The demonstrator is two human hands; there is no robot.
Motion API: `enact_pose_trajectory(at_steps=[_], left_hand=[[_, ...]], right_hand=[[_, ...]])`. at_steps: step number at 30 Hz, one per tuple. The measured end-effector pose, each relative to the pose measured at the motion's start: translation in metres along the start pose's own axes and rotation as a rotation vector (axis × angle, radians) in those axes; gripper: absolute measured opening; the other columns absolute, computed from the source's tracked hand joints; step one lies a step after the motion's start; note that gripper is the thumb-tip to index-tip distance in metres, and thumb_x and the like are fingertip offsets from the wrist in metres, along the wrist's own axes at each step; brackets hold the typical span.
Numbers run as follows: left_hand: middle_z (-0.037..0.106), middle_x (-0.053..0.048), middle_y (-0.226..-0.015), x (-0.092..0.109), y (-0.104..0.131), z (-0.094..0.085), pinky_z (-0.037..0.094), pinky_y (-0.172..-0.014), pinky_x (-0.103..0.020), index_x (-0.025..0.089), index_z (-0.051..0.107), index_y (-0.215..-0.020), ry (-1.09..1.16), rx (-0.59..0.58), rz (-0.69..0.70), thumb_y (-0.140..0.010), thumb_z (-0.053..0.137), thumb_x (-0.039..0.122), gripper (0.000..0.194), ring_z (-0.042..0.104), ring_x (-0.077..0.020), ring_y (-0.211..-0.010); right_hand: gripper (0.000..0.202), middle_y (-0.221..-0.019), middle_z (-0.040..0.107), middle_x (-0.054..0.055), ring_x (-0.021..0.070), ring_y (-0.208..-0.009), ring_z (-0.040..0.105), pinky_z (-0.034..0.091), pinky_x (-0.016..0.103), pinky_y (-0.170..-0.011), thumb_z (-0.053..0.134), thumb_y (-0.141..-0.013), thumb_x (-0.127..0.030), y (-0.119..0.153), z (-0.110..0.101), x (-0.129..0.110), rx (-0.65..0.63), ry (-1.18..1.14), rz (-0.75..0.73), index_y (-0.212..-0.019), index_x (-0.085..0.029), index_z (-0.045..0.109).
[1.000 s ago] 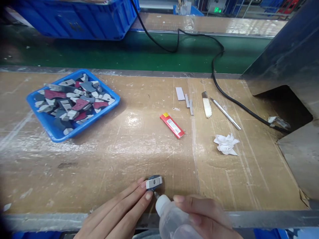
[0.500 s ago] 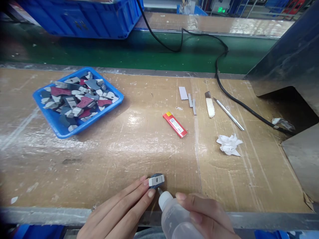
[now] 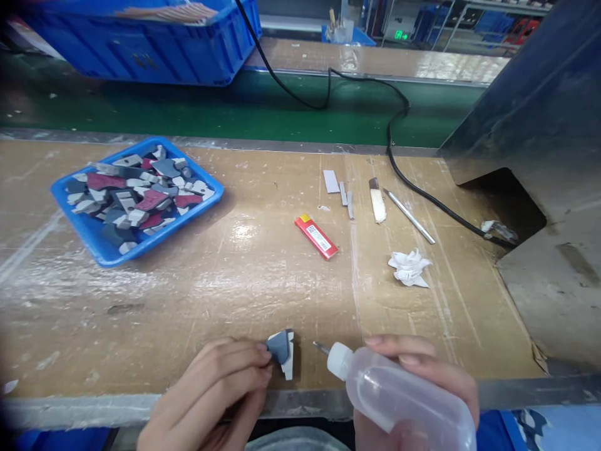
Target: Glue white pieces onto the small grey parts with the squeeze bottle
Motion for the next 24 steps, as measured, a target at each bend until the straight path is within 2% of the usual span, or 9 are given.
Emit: enact_pose_trajectory(at_steps=[2, 5, 9, 12, 18, 24], left_hand=[[0.074, -0.01, -0.103, -0.003, -0.006, 0.003, 0.061, -0.087, -0.029, 0.012, 0.07, -0.109, -0.011, -0.065, -0.021, -0.091, 0.063, 0.004, 0.021, 0.07, -0.0176, -0.098], [0.076, -0.007, -0.103, 0.003, -0.015, 0.005, 0.063, -0.081, -0.027, 0.014, 0.07, -0.113, -0.13, -0.143, 0.068, -0.097, 0.06, 0.014, 0.019, 0.072, -0.0168, -0.093], [0.078, -0.007, -0.104, 0.022, -0.017, 0.012, 0.066, -0.072, -0.032, 0.011, 0.07, -0.107, -0.361, -0.235, 0.294, -0.103, 0.049, 0.016, 0.021, 0.076, -0.0203, -0.086], [0.079, -0.009, -0.1, 0.03, -0.016, 0.015, 0.066, -0.069, -0.032, 0.009, 0.068, -0.1, -0.425, -0.227, 0.411, -0.102, 0.048, 0.011, 0.021, 0.077, -0.021, -0.082], [0.079, -0.007, -0.094, 0.016, -0.019, 0.014, 0.065, -0.075, -0.028, 0.011, 0.067, -0.099, -0.306, -0.197, 0.337, -0.099, 0.057, 0.01, 0.01, 0.075, -0.0154, -0.079], [0.078, -0.009, -0.097, 0.015, -0.02, 0.014, 0.064, -0.079, -0.027, 0.009, 0.068, -0.098, -0.228, -0.222, 0.29, -0.097, 0.059, 0.006, 0.01, 0.075, -0.016, -0.085]], right_hand=[[0.015, -0.075, 0.061, 0.002, 0.0238, -0.07, 0.059, 0.043, 0.038, -0.055, 0.066, -0.092, -0.033, -0.002, 0.007, -0.003, 0.106, -0.108, -0.01, -0.1, -0.02, 0.067], [0.015, -0.076, 0.064, 0.002, 0.0228, -0.07, 0.06, 0.044, 0.038, -0.06, 0.071, -0.087, -0.03, -0.002, 0.014, 0.0, 0.139, -0.178, 0.071, -0.097, -0.019, 0.068], [0.017, -0.078, 0.066, 0.004, 0.0239, -0.073, 0.064, 0.048, 0.039, -0.063, 0.072, -0.088, -0.03, 0.0, 0.018, -0.003, 0.05, -0.172, 0.087, -0.101, -0.02, 0.067], [0.019, -0.079, 0.067, 0.005, 0.0243, -0.074, 0.065, 0.052, 0.039, -0.062, 0.074, -0.086, -0.029, 0.003, 0.018, 0.002, 0.027, -0.191, 0.116, -0.101, -0.021, 0.066], [0.02, -0.081, 0.067, 0.005, 0.0211, -0.078, 0.067, 0.057, 0.034, -0.066, 0.075, -0.085, -0.024, 0.004, 0.025, 0.004, -0.007, -0.269, 0.143, -0.102, -0.019, 0.065], [0.026, -0.084, 0.069, 0.005, 0.0221, -0.078, 0.069, 0.061, 0.035, -0.064, 0.075, -0.082, -0.023, 0.004, 0.031, 0.0, -0.086, -0.208, 0.127, -0.105, -0.02, 0.063]])
Point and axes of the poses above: each hand's wrist, its own y-axis away from the middle knuckle, its own z-axis out of the palm, x = y × z, the point moved 10 cm from there along -y, towards the middle knuckle
